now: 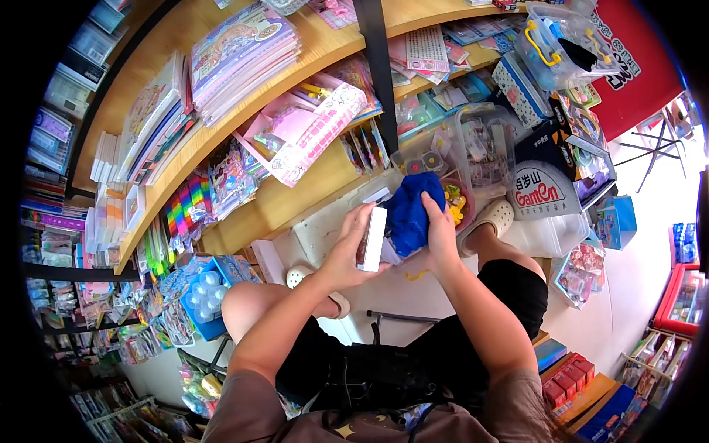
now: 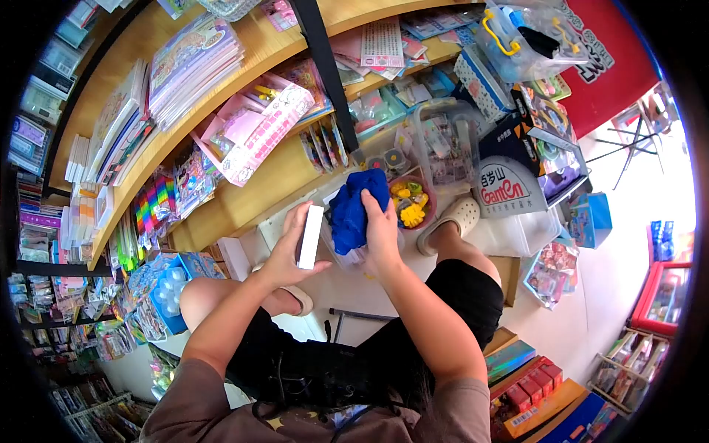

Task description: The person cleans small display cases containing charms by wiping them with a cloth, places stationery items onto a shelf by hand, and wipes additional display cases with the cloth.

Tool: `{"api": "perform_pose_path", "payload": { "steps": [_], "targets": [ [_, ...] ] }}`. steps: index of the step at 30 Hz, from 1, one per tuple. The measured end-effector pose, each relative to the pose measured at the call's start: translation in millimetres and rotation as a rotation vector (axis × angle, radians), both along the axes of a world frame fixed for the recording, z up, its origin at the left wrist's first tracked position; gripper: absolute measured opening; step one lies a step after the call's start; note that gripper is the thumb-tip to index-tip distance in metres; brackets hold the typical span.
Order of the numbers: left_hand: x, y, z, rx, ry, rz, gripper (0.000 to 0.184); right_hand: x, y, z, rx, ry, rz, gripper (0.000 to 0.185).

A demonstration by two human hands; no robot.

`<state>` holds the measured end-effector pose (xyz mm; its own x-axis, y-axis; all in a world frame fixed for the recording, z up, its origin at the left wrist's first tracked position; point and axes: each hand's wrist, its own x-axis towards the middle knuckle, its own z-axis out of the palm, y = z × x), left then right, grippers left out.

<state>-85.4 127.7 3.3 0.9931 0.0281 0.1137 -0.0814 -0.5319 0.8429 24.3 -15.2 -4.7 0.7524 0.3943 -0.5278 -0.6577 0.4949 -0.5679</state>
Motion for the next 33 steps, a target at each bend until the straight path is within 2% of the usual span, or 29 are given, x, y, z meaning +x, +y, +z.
{"api": "perform_pose_path", "payload": {
  "steps": [2,5,6,7,9,10,11,13,14,18,21,25,27,29,33],
  "targets": [
    [1.9,0.4,-1.7,0.01,-0.029,-0.004,0.11,3.9,-4.6,-1.5,0.073,0.042,-0.006,0.034],
    [4.5,0.3,-4.6,0.005,-0.022,0.019,0.105,-1.6,-9.1,11.0,0.062,-0.231,0.09,0.04],
    [5.5,-0.7,-6.3,-0.001,-0.012,0.031,0.103,-13.4,-5.1,7.6,-0.036,-0.419,0.138,0.054],
    [6.3,-1.4,-14.6,-0.047,0.013,0.081,0.094,-22.7,-6.6,-0.4,-0.404,-0.83,0.333,0.07],
    [-3.2,6.3,-67.0,-0.212,0.295,0.078,0.084,-43.3,3.7,-13.2,-0.67,-1.243,0.332,0.078],
    [-3.4,2.5,-59.5,-0.141,0.232,0.026,0.077,-45.2,8.0,-25.5,-0.705,-1.176,0.244,0.075],
    [-5.5,-2.4,-53.1,0.12,0.21,-0.035,0.08,-40.0,10.1,-36.6,-0.683,-1.038,0.223,0.074],
    [-2.7,-19.1,-46.1,-0.187,0.206,-0.025,0.085,-20.9,16.0,-47.2,-0.636,-0.766,0.171,0.07],
    [-1.8,-20.3,-44.0,-0.041,0.173,-0.112,0.092,-15.1,14.7,-48.9,-0.649,-0.698,0.187,0.064],
    [-0.3,-24.5,-37.1,-0.085,0.137,-0.077,0.092,-9.7,15.0,-43.3,-0.702,-0.622,0.24,0.06],
    [0.9,-26.1,-37.5,-0.129,0.1,-0.056,0.091,-7.6,13.3,-34.6,-0.553,-0.543,0.239,0.061],
    [2.2,-18.9,-40.9,-0.083,0.095,0.052,0.092,-19.0,16.8,-57.2,-0.437,-0.672,0.282,0.069],
    [5.5,-9.8,-40.3,-0.156,0.168,0.128,0.088,-25.5,10.9,-47.3,-0.285,-0.636,0.448,0.09],
    [8.0,-0.8,-41.0,-0.078,0.101,0.051,0.085,-31.9,8.3,-42.3,-0.221,-0.633,0.486,0.095],
    [7.1,-4.1,-41.8,-0.16,0.143,0.054,0.083,-29.7,-0.2,-33.3,-0.248,-0.723,0.572,0.1]
  ]
}}
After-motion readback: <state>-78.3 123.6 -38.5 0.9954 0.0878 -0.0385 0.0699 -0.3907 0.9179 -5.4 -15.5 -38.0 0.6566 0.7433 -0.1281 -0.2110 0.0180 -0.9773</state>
